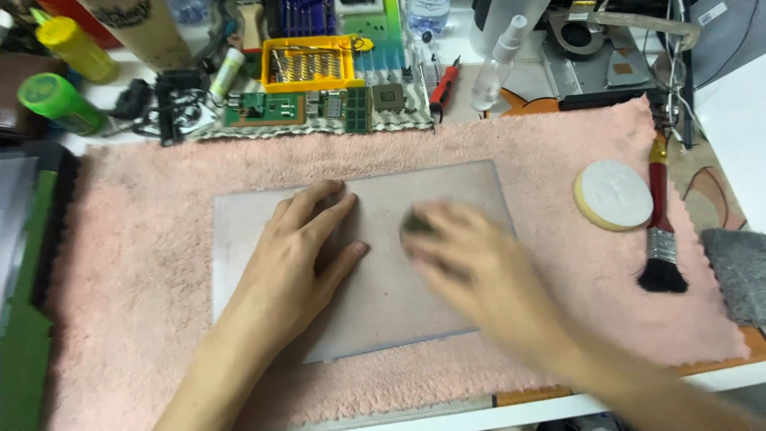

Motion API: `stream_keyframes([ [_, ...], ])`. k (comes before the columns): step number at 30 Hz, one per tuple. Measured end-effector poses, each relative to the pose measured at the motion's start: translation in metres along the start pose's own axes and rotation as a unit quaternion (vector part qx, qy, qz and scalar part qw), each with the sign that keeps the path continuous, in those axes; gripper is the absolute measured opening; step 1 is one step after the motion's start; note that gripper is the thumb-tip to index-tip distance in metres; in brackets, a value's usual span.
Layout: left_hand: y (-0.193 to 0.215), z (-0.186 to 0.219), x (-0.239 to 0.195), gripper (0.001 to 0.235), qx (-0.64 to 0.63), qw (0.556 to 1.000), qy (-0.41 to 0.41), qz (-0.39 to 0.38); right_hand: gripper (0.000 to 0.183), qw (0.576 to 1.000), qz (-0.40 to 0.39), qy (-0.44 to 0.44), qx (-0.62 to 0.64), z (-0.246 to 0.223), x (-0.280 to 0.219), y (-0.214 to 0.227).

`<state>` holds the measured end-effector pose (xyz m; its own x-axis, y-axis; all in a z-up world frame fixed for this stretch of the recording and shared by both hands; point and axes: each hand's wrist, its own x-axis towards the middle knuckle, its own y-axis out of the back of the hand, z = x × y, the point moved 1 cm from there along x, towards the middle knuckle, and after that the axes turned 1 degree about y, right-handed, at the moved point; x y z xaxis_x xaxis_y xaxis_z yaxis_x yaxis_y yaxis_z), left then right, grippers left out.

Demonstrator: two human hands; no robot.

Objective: The person scrubs a rectangular surface on a pink towel using a green sponge, then switches to a gray scrubbing pad, and finally uses a white circular pad to wipe the same area. The hands move across the surface in repeated scrubbing motions throughout the clip.

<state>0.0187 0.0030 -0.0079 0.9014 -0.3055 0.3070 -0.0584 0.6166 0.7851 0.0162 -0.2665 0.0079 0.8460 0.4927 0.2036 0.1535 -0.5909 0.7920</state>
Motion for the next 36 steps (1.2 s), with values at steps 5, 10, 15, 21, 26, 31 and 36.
stream_keyframes([
  [5, -0.002, -0.005, 0.000, 0.062, 0.013, 1.000, 0.006, -0.014, 0.039, 0.991, 0.020, 0.127, 0.043, -0.003, -0.074, -0.001],
  [10, -0.002, -0.005, 0.001, 0.061, 0.020, 1.000, -0.023, -0.001, 0.038, 0.995, 0.070, 0.066, 0.012, 0.032, 0.001, 0.010],
  [15, -0.002, -0.006, 0.001, 0.064, 0.017, 1.000, 0.000, -0.011, 0.036, 0.998, 0.044, -0.042, -0.001, 0.037, 0.022, 0.014],
  [21, -0.004, -0.008, -0.001, 0.063, 0.016, 1.000, 0.011, -0.007, 0.036, 0.995, 0.032, 0.091, 0.008, 0.012, -0.095, 0.015],
  [26, -0.005, -0.009, -0.001, 0.063, 0.018, 1.000, -0.004, -0.001, 0.042, 0.997, 0.066, 0.023, -0.027, 0.030, -0.043, 0.026],
  [31, -0.006, -0.011, 0.003, 0.065, 0.017, 1.000, 0.013, -0.010, 0.040, 0.989, 0.144, 0.008, -0.042, 0.066, 0.033, 0.030],
  [36, -0.007, -0.013, 0.001, 0.064, 0.014, 1.000, 0.009, -0.005, 0.039, 0.997, 0.035, 0.012, -0.065, 0.032, -0.035, 0.033],
])
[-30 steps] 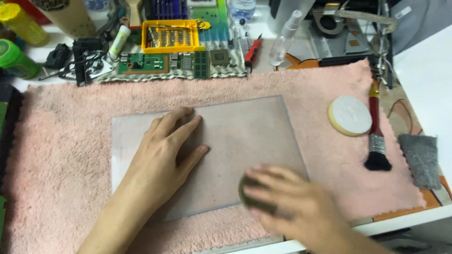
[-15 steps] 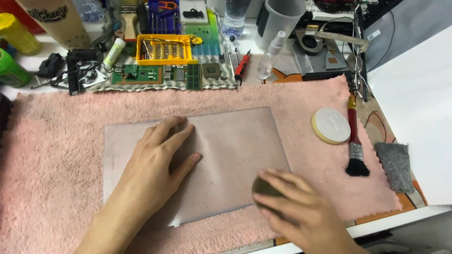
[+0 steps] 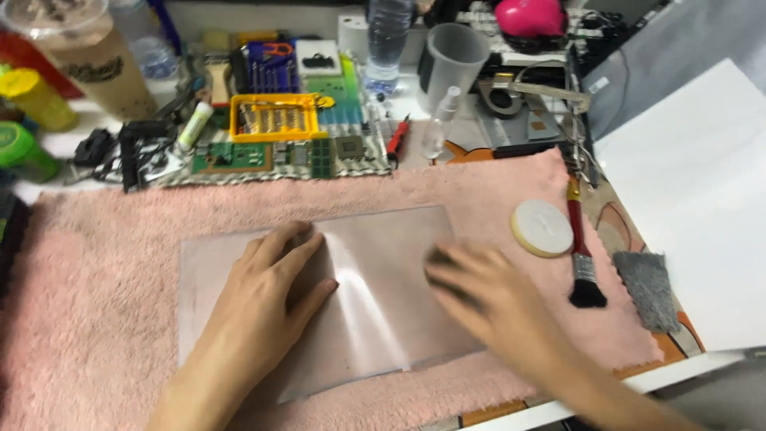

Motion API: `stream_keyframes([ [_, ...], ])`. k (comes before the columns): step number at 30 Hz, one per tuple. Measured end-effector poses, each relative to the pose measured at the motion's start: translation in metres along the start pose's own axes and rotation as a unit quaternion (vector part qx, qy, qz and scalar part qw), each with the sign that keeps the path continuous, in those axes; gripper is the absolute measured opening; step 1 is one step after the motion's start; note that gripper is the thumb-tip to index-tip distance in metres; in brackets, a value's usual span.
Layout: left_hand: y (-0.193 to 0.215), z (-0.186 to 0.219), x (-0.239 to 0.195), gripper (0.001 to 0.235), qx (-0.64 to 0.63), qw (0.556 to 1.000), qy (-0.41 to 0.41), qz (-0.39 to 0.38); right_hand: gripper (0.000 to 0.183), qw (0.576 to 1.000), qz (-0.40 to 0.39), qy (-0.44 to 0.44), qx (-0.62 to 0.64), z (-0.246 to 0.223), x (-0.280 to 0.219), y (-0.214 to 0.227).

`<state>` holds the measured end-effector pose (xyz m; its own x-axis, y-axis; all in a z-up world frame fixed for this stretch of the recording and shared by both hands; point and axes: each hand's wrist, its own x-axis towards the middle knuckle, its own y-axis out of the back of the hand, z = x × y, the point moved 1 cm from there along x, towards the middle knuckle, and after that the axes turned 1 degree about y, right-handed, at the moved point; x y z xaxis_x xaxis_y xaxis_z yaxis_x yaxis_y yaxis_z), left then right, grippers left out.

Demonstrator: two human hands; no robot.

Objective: The person scrubs a rectangular surface on a pink towel using a green sponge, then switches to a gray scrubbing pad, and finally uses a white circular pad to wipe the same area. The hands move across the surface in repeated scrubbing motions throughout the clip.

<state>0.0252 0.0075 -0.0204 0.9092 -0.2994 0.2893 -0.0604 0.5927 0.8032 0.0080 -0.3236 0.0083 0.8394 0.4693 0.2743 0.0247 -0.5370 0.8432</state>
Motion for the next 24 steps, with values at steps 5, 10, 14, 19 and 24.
stream_keyframes([
  [5, -0.003, 0.003, 0.000, 0.059, -0.009, 1.000, -0.007, 0.026, 0.036, 0.998, 0.006, 0.056, 0.038, -0.010, -0.060, 0.011],
  [10, 0.021, -0.008, -0.006, 0.048, -0.114, 0.992, -0.005, 0.055, 0.048, 0.999, 0.017, 0.027, 0.024, -0.041, -0.013, 0.017],
  [14, 0.075, -0.020, -0.030, 0.020, -0.219, 0.969, 0.013, 0.110, 0.043, 0.983, -0.013, 0.147, 0.106, -0.082, 0.027, -0.017],
  [19, 0.130, -0.038, -0.067, 0.028, -0.201, 0.972, 0.095, 0.072, 0.037, 0.930, -0.075, 0.280, 0.226, -0.147, 0.059, -0.078],
  [24, 0.136, -0.030, -0.113, 0.037, -0.053, 0.990, 0.127, 0.044, 0.031, 0.882, -0.167, 0.342, 0.277, -0.185, 0.060, -0.091],
])
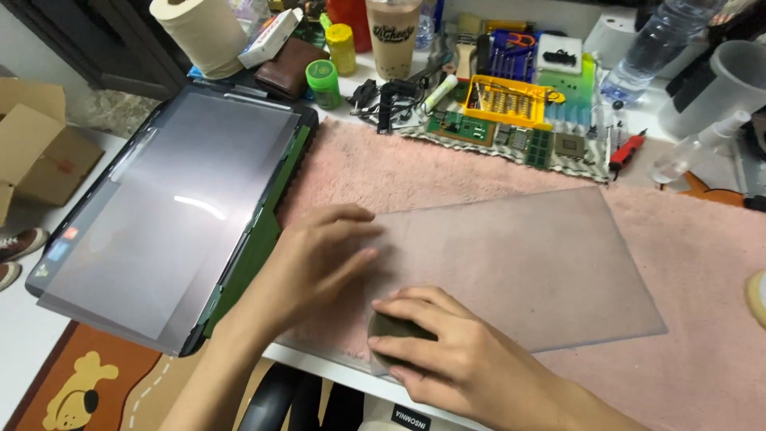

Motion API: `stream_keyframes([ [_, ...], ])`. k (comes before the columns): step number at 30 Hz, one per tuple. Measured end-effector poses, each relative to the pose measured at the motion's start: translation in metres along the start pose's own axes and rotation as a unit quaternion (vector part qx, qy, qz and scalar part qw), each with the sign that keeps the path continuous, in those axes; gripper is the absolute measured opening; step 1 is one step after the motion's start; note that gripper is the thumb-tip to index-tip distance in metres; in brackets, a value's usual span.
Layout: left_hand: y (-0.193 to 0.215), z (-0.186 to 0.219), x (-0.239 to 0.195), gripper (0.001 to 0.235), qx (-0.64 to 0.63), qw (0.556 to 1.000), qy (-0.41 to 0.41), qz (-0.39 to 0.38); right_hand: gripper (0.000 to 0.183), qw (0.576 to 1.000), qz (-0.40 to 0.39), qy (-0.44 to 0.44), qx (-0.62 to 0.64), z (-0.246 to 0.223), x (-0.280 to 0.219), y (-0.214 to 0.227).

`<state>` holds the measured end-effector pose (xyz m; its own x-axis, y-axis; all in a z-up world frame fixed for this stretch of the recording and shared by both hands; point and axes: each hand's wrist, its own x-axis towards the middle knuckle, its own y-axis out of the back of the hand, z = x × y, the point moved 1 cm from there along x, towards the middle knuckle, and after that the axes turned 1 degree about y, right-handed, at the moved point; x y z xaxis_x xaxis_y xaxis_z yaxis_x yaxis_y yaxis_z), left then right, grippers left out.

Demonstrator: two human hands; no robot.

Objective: The person scrubs a rectangular surface on a pink towel using a green sponge, then switches to a gray scrubbing pad, and finally uses a white circular pad to wipe the same area. The hands move across the surface in repeated scrubbing motions throughout the clip.

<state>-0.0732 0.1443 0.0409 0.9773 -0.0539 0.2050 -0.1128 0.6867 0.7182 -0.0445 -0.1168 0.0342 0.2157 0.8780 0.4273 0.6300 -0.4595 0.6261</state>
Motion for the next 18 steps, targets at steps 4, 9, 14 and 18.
stream_keyframes([
  [4, -0.019, -0.016, -0.035, 0.046, 0.000, 0.999, -0.045, 0.008, 0.033, 0.998, -0.054, 0.009, 0.009, 0.005, -0.002, -0.009],
  [9, -0.027, -0.012, -0.042, 0.063, 0.040, 0.999, -0.021, 0.005, 0.031, 0.997, -0.073, -0.002, 0.001, 0.004, -0.008, 0.000],
  [14, -0.029, -0.016, -0.040, 0.063, 0.064, 0.998, -0.026, -0.004, 0.027, 0.996, -0.015, -0.051, -0.069, 0.022, -0.069, 0.034],
  [18, -0.035, -0.026, -0.042, 0.064, 0.083, 0.996, -0.035, 0.015, 0.034, 0.959, 0.057, -0.226, -0.161, 0.038, -0.157, 0.085],
])
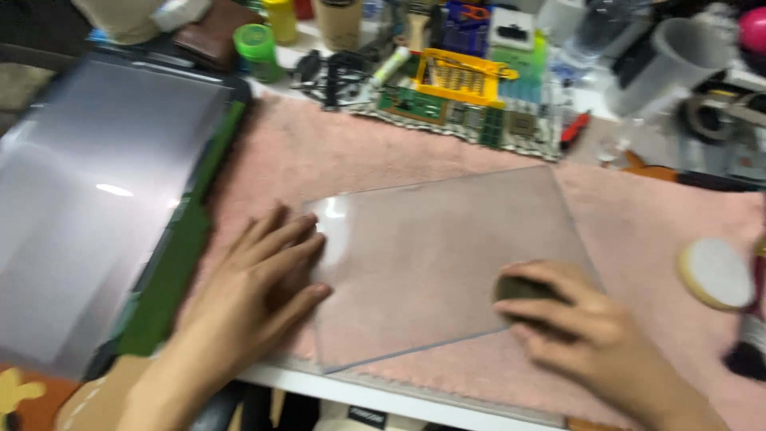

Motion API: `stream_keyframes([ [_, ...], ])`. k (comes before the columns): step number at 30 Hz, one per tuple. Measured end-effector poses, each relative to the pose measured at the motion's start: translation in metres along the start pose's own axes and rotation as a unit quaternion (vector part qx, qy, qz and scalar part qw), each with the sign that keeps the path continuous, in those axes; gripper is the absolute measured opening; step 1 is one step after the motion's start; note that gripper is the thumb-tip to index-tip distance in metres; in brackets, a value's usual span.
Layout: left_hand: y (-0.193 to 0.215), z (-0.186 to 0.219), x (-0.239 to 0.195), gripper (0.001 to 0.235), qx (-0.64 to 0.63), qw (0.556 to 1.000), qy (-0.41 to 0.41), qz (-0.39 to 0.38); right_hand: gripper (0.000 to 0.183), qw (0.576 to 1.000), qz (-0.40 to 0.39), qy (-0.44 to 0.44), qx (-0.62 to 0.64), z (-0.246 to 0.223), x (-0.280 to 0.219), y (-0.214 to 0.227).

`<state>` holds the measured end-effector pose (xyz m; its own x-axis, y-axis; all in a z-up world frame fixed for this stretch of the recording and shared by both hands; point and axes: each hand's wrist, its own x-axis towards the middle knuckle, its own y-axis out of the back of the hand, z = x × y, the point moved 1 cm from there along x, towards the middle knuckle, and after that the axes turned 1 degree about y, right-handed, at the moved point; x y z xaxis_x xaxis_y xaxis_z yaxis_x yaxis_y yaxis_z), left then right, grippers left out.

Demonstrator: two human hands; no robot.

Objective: The person scrubs a rectangular surface on a pink towel using a green sponge, then switches to a gray scrubbing pad, and finally uses a white circular pad to wipe the same area. The hands move across the surface in repeated scrubbing motions throughout the clip.

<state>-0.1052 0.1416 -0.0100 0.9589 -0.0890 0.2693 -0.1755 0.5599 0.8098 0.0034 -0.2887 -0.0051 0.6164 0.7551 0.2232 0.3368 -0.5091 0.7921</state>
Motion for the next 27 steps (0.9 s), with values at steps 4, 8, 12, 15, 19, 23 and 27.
stream_keyframes([
  [4, -0.001, 0.004, 0.006, 0.062, 0.017, 1.000, -0.001, -0.007, 0.034, 0.992, 0.061, -0.059, -0.090, 0.020, -0.026, 0.047],
  [8, 0.004, -0.001, 0.020, 0.059, 0.083, 0.996, -0.039, -0.011, 0.036, 0.988, 0.058, -0.088, -0.113, 0.011, -0.020, 0.053],
  [12, 0.010, -0.009, 0.046, 0.056, 0.057, 0.995, -0.079, -0.038, 0.041, 0.995, 0.077, -0.036, -0.049, -0.023, 0.011, 0.038],
  [15, 0.014, -0.001, 0.055, 0.043, 0.084, 0.989, -0.119, 0.029, 0.042, 0.998, 0.051, 0.024, -0.010, -0.041, 0.046, 0.011],
  [19, 0.023, 0.007, 0.039, 0.027, -0.026, 0.995, -0.091, 0.009, 0.032, 0.990, 0.048, 0.127, 0.042, -0.070, 0.104, -0.027],
  [23, 0.026, 0.008, 0.030, 0.105, -0.079, 0.991, -0.020, -0.106, 0.031, 0.982, -0.023, 0.154, 0.110, -0.094, 0.143, -0.063],
  [27, 0.032, 0.005, 0.028, 0.105, -0.125, 0.984, -0.014, -0.129, 0.031, 0.971, -0.026, 0.197, 0.131, -0.107, 0.152, -0.079],
])
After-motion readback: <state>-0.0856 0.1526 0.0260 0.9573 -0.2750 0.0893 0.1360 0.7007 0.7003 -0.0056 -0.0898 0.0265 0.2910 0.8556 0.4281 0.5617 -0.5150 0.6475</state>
